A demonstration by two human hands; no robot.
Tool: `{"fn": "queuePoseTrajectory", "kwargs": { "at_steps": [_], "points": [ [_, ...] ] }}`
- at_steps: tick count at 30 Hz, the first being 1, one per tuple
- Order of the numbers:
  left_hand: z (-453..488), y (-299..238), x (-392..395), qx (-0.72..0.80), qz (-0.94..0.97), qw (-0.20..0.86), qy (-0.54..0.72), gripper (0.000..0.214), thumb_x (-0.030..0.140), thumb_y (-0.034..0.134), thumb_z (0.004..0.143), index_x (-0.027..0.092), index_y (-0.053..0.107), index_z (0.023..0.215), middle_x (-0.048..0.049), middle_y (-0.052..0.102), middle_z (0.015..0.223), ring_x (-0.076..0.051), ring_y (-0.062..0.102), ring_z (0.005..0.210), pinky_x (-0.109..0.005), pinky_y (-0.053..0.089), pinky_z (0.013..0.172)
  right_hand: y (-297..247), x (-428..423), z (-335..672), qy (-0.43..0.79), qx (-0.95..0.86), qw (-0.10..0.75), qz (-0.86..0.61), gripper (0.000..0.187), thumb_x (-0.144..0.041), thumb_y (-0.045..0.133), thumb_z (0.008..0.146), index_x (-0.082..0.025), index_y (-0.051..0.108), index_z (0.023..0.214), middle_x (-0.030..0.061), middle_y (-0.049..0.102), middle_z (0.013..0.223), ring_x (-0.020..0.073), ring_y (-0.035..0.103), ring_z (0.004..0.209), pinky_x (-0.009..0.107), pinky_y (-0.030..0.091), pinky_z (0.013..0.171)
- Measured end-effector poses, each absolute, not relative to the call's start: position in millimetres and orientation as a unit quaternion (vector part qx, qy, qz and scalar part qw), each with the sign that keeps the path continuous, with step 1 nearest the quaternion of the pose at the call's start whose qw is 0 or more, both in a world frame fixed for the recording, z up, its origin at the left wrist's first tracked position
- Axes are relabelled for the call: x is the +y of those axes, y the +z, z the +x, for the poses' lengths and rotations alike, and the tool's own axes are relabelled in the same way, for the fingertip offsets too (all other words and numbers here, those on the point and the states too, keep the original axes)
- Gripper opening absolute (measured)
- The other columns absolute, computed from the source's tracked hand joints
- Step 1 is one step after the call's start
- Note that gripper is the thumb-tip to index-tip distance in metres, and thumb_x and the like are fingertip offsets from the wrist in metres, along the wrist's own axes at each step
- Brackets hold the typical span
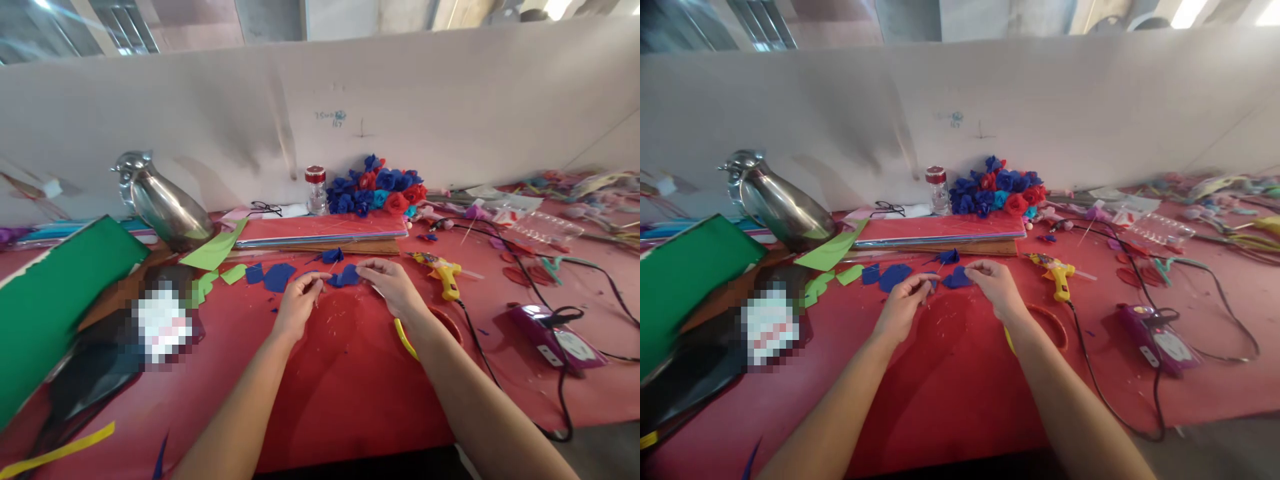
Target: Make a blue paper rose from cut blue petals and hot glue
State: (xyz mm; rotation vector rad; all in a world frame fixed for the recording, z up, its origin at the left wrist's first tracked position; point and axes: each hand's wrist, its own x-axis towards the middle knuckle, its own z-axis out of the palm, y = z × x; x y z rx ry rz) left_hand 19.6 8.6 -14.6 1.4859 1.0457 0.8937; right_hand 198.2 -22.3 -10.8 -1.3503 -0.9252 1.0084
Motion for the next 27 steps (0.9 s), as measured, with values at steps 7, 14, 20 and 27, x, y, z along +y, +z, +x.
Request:
{"fn": "queuePoseTrajectory", "kwargs": {
  "at_steps": [7, 14, 20, 27],
  "points": [
    [30, -20, -2, 0.379, 0.469, 0.709, 0.365, 0.047, 0.036, 0.069, 0.066, 0.017, 0.061, 0.108, 0.0034, 0.049, 0.066, -0.005, 0.035, 0.051, -0.021, 0.027, 0.049, -9, -23, 190, 0.524, -0.265, 0.652, -0.479, 0.028, -0.034, 0.080, 0.047, -0.019, 0.062, 0.061, -0.0022, 0.060, 0.061, 0.0099, 0.056, 0.056, 0.025, 0.048, 0.061],
    [31, -22, -1, 0.379, 0.445, 0.722, 0.371, 0.044, 0.033, 0.072, 0.063, 0.017, 0.065, 0.103, 0.0038, 0.049, 0.065, -0.005, 0.034, 0.052, -0.021, 0.025, 0.051, -12, -24, 185, 0.566, -0.231, 0.647, -0.455, 0.027, -0.030, 0.083, 0.045, -0.018, 0.064, 0.060, -0.0034, 0.062, 0.062, 0.0075, 0.057, 0.057, 0.021, 0.048, 0.064],
    [30, -21, 0, 0.395, 0.440, 0.714, 0.374, 0.037, 0.030, 0.070, 0.066, 0.019, 0.068, 0.101, 0.0026, 0.052, 0.066, -0.005, 0.034, 0.052, -0.021, 0.025, 0.050, -13, -25, 180, 0.575, -0.234, 0.651, -0.438, 0.028, -0.031, 0.084, 0.045, -0.018, 0.065, 0.061, -0.0037, 0.062, 0.060, 0.0070, 0.056, 0.056, 0.020, 0.048, 0.063],
    [30, -19, 0, 0.391, 0.425, 0.722, 0.380, 0.034, 0.025, 0.071, 0.064, 0.017, 0.069, 0.097, 0.0028, 0.053, 0.063, -0.005, 0.036, 0.051, -0.020, 0.026, 0.050, -13, -25, 179, 0.568, -0.229, 0.662, -0.432, 0.029, -0.031, 0.086, 0.043, -0.018, 0.066, 0.061, -0.0034, 0.063, 0.061, 0.0075, 0.058, 0.056, 0.020, 0.049, 0.062]
  ]
}}
